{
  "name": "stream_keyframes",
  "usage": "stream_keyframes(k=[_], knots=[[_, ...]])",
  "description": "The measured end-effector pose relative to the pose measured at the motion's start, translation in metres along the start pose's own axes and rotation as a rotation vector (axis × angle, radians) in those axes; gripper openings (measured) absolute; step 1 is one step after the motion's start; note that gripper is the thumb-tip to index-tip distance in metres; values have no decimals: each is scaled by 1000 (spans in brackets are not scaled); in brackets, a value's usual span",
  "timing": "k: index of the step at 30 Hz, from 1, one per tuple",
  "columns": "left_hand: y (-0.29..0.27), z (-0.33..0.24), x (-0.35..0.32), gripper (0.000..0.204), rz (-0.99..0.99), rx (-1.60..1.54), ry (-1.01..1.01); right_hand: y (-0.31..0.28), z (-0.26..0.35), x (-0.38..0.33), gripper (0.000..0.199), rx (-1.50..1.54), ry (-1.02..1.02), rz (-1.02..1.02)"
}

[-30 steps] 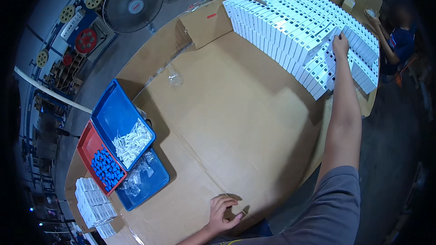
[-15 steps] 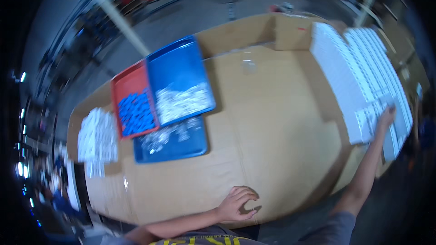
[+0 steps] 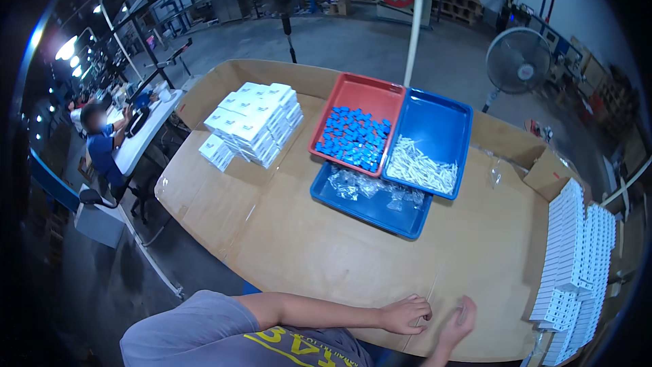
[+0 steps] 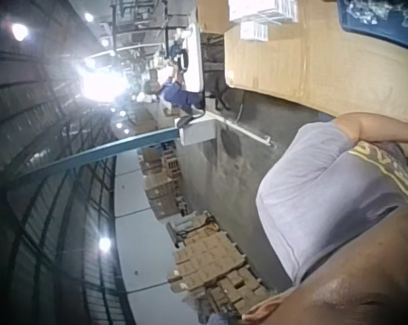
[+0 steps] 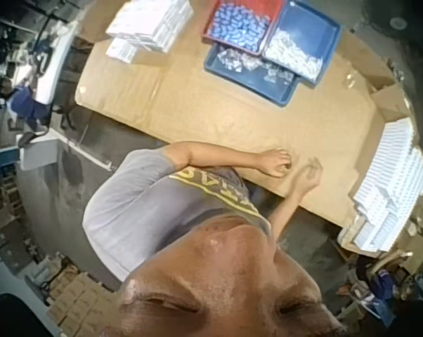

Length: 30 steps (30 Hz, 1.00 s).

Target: Assembling small electronic components and placing them into white cardboard boxes.

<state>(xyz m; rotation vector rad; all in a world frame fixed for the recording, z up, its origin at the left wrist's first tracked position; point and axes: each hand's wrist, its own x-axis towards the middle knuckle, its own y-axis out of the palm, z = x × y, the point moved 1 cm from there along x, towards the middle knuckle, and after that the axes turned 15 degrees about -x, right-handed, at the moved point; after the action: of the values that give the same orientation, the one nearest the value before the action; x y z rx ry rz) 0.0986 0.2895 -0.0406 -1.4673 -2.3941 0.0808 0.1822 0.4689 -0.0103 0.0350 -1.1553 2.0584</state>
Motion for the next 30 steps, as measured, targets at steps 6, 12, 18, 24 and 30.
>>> stream_keyframes(k=[6,12,18,24,30], knots=[[5,64,-25,43,-212,-195,99,40,162,-48,20,-224,-398,305],[-82,10,-114,46,-299,288,148,66,219,-61,20,310,-225,662],[-212,-30,-267,28,-645,416,-40,118,263,-17,17,98,-481,700],[-330,-34,-405,24,-1125,657,-215,206,364,78,22,66,-606,632],[-358,-25,-447,34,-1412,790,-409,324,500,147,31,312,-545,620]])
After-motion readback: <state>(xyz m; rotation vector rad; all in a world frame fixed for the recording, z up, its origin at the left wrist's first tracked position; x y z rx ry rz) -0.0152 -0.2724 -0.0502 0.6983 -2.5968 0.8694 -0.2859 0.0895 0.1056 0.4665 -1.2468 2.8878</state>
